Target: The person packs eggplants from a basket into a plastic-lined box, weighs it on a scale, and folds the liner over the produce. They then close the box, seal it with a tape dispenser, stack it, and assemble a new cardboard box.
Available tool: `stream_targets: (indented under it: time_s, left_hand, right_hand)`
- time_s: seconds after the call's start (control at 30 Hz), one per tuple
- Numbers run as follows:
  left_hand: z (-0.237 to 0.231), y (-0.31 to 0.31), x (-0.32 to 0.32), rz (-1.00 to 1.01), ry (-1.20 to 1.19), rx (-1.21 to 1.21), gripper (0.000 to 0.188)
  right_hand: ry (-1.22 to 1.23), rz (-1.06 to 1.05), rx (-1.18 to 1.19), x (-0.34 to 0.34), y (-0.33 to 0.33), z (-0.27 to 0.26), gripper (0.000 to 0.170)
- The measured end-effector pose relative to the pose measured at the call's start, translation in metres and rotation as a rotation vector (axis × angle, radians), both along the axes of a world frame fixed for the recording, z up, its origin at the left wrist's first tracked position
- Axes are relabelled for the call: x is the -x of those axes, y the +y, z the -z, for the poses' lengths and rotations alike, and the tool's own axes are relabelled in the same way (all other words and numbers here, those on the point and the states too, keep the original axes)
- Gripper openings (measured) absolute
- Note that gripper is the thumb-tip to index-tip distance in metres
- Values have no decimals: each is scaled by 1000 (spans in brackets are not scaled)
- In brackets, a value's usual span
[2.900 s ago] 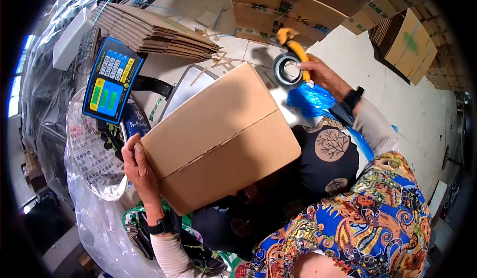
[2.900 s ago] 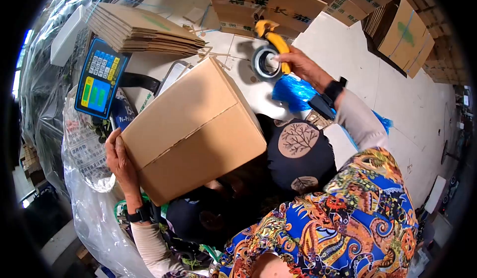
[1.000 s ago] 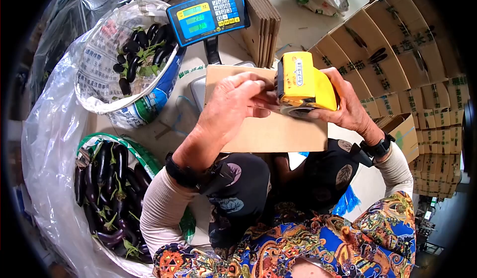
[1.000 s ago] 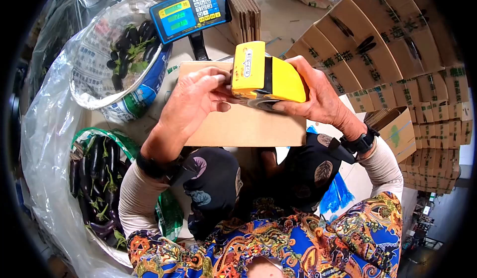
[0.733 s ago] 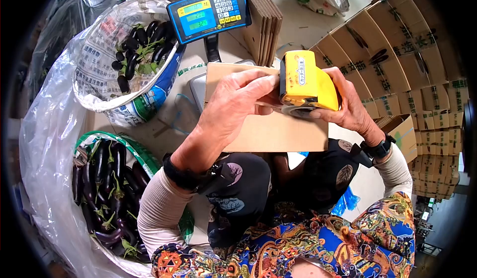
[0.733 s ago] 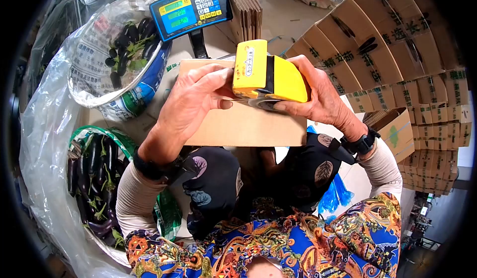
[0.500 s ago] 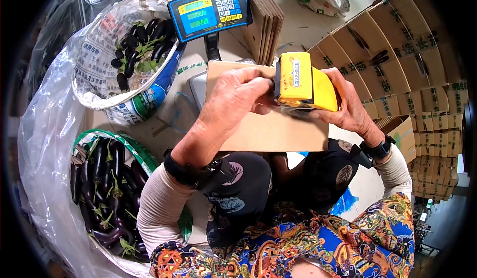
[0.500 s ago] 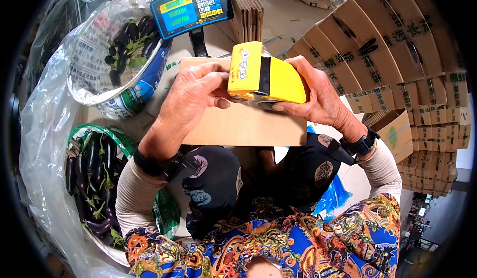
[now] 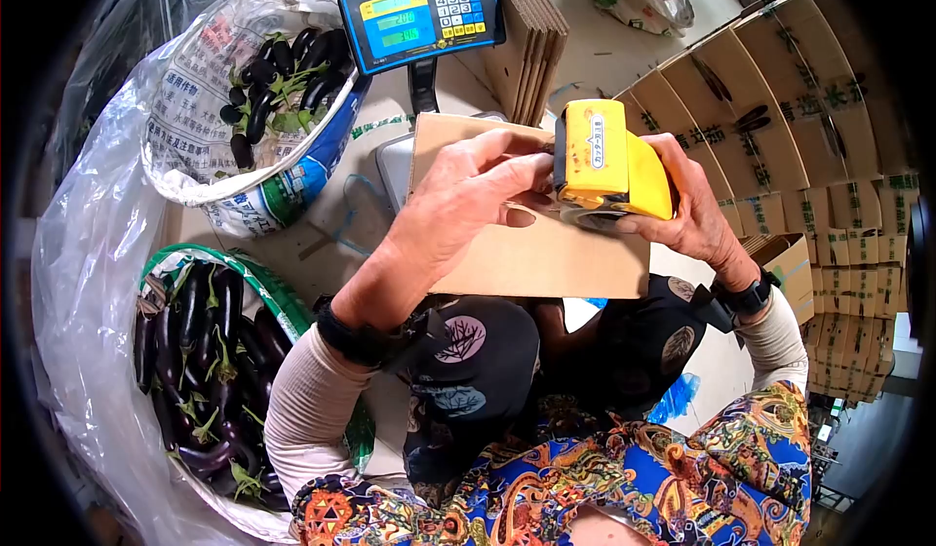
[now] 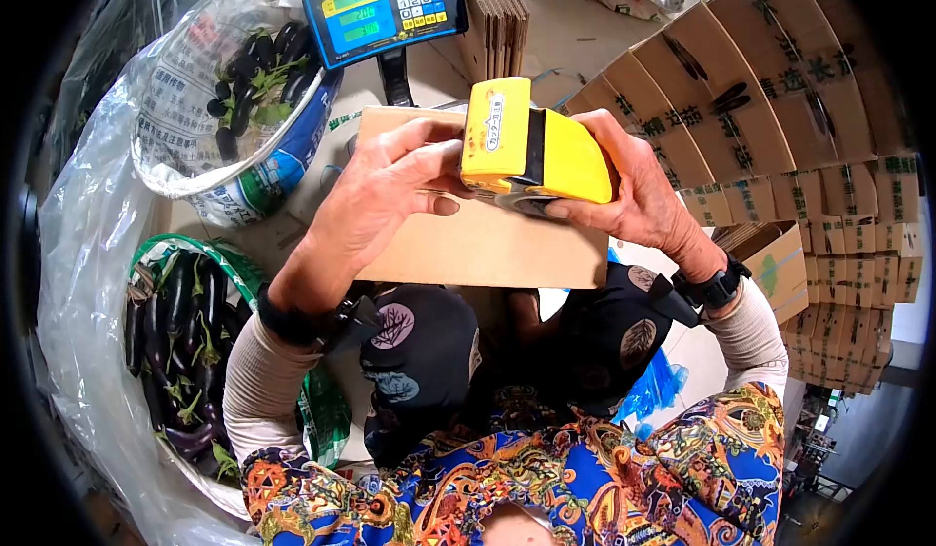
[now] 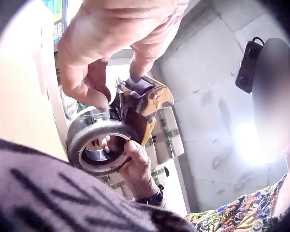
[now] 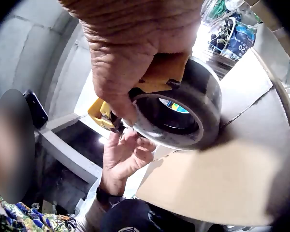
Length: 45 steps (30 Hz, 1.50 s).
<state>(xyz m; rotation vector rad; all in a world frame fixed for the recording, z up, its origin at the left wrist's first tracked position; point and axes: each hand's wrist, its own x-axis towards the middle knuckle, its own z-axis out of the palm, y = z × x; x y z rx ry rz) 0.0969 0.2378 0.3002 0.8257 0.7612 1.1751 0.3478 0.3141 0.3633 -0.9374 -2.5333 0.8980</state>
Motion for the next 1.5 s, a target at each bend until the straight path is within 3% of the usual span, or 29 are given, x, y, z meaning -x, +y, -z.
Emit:
stream_targets:
  time_s: [0.1, 0.2, 0.3, 0.4, 0.67, 0.77, 0.83, 0.9, 1.0, 1.03, 1.13, 1.27, 1.5]
  left_hand:
    - [-5, 8, -4, -64, 132, -44, 24]
    - [-4, 12, -5, -195, 486, -308, 18]
    - [9, 17, -6, -309, 645, -489, 14]
    - [11, 7, -7, -82, 207, -65, 14]
    - [12, 6, 9, -301, 454, -226, 20]
    - [13, -1, 41, -226, 559, -263, 24]
    - [18, -14, 66, -303, 356, -321, 24]
    - [19, -25, 103, -397, 580, -112, 22]
    - [53, -46, 152, -454, 505, 62, 15]
    - [60, -49, 158, -389, 455, 100, 14]
    - [76, -52, 156, -356, 294, 114, 14]
    - [76, -47, 144, -449, 367, 182, 18]
    - [86, -43, 142, -492, 526, 43, 21]
  right_hand:
    - [32, 0, 31, 3, -1, 1, 63]
    - [21, -1, 18, 2, -1, 0, 61]
    - [6, 5, -19, 1, 0, 2, 64]
    - [34, 32, -44, -1, 0, 6, 69]
    - [-35, -49, -115, 9, 0, 1, 78]
    - [-83, -120, -168, 18, -2, -8, 75]
    - [-132, -108, -146, 17, 0, -12, 78]
    - [-179, -121, -187, 19, -3, -24, 72]
    - [-235, -121, -211, 13, -4, -26, 70]
    - [-247, -131, -223, 14, -5, -26, 70]
    - [-297, -130, -226, 23, -6, -29, 70]
    - [-313, -128, -249, 27, -10, -29, 69]
    - [-316, -87, -232, 29, -11, -28, 65]
